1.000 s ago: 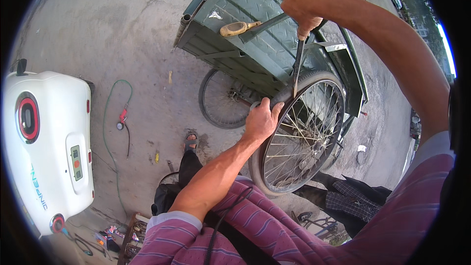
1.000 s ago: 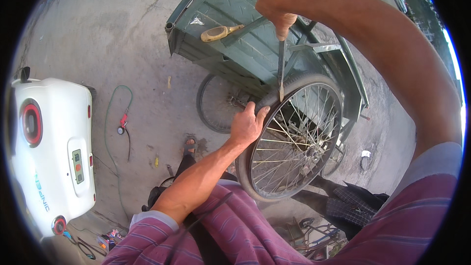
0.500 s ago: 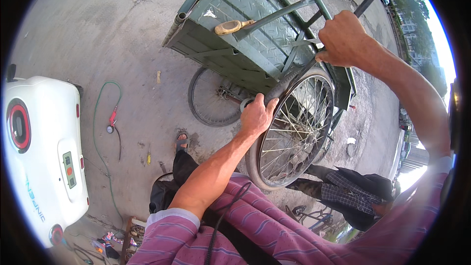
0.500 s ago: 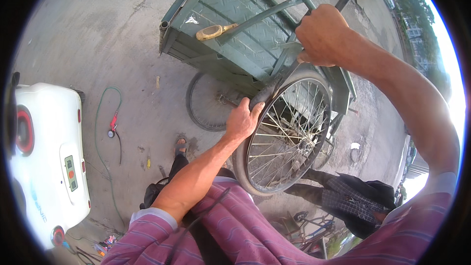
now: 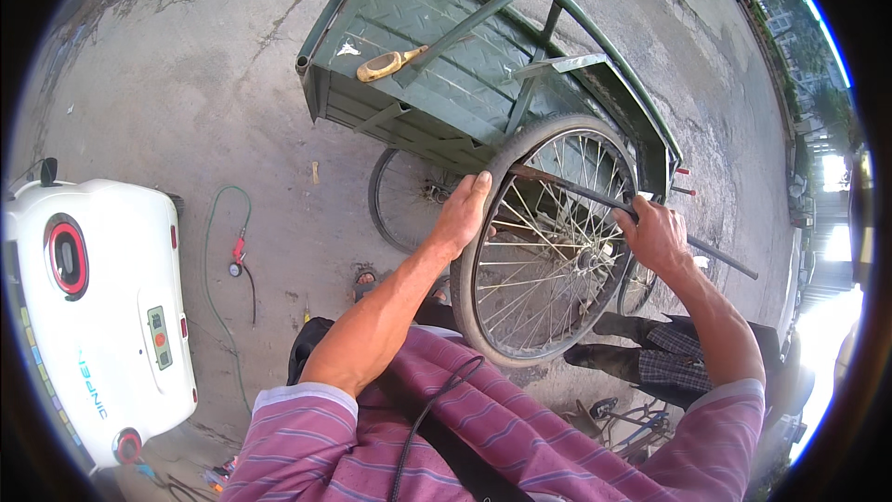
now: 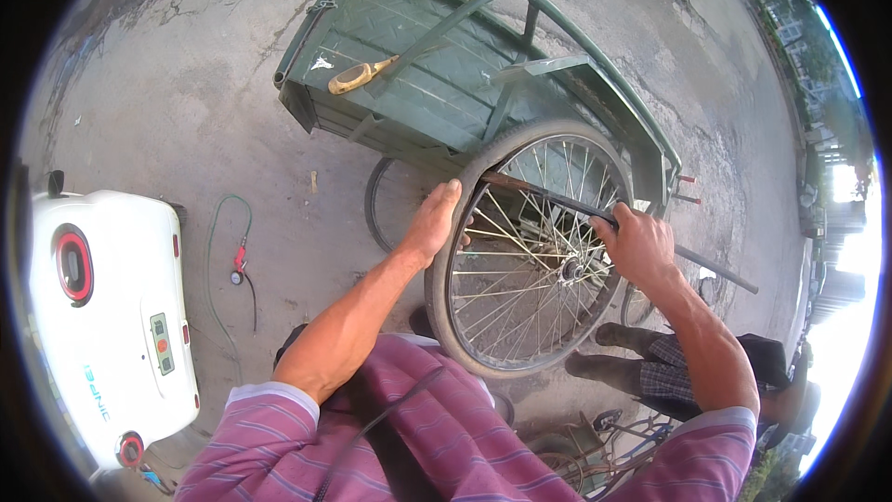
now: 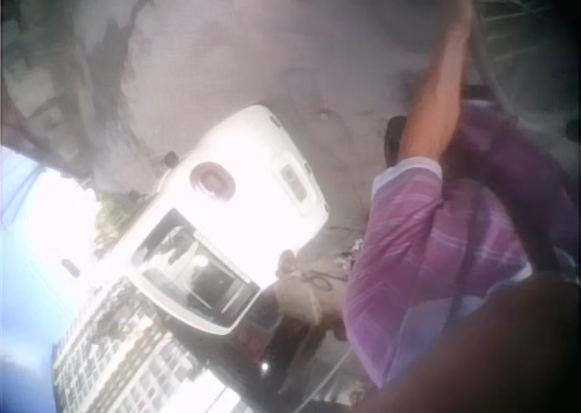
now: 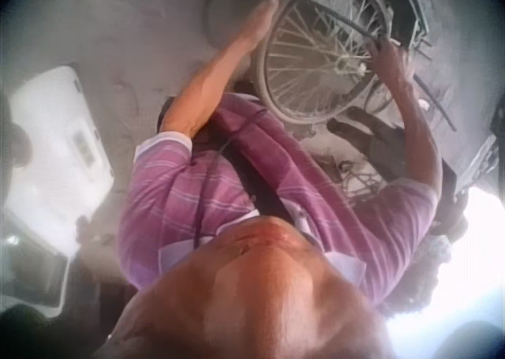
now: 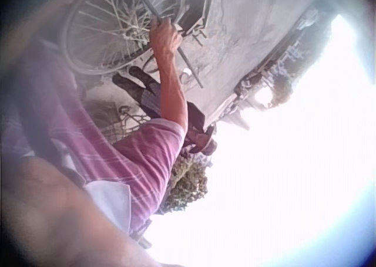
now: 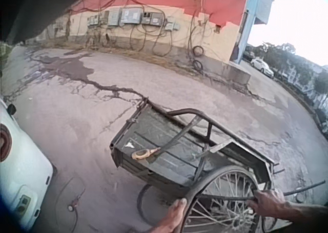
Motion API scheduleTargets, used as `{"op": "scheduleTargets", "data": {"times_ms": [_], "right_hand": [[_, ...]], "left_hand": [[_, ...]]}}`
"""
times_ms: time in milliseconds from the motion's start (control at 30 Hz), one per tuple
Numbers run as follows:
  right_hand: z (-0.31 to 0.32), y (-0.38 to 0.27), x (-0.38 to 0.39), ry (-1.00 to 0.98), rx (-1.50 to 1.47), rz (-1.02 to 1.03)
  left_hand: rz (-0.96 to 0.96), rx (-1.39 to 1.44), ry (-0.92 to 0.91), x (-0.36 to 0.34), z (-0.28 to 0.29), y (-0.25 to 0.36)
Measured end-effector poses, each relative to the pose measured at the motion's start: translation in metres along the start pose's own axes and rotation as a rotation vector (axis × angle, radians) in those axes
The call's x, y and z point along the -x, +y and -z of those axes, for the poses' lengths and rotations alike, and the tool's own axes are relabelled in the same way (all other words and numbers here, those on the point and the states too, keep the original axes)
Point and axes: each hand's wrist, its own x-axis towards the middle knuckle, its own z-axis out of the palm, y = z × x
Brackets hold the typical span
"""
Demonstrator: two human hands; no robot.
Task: The person removes a tire from a bicycle wheel attached to a green cargo tricycle, then uses a tire lever to pry the tire bead off the rim. The person works on the same wheel repeatedly, manipulating the tire and lever with both hands.
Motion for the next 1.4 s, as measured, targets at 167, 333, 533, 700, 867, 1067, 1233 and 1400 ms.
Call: {"op": "scheduleTargets", "data": {"times_ms": [167, 333, 533, 700, 867, 1067, 1233, 1400], "right_hand": [[0.059, -0.001, -0.055, -0.015, 0.175, 0.122], [0.115, -0.025, -0.173, 0.014, 0.478, 0.501], [0.098, -0.039, -0.243, -0.162, 0.542, 0.715], [0.056, -0.001, -0.208, -0.129, 0.319, 0.540], [0.033, 0.038, -0.172, -0.055, 0.137, 0.348], [0.039, 0.057, -0.185, -0.041, 0.182, 0.302], [0.027, 0.077, -0.188, 0.020, 0.125, 0.289], [0.029, 0.085, -0.216, -0.014, 0.145, 0.358]], "left_hand": [[-0.024, -0.133, 0.071, 0.005, -0.003, 0.012], [-0.010, -0.246, 0.064, 0.011, -0.005, 0.025], [-0.127, -0.271, 0.111, 0.008, -0.002, -0.014], [-0.066, -0.130, 0.063, 0.007, -0.001, 0.003], [-0.075, -0.231, 0.001, -0.028, -0.006, 0.022], [-0.114, -0.486, 0.023, -0.063, -0.012, 0.038], [-0.244, -0.711, 0.187, -0.001, -0.026, 0.052], [-0.216, -0.596, 0.304, 0.065, -0.017, -0.006]]}}
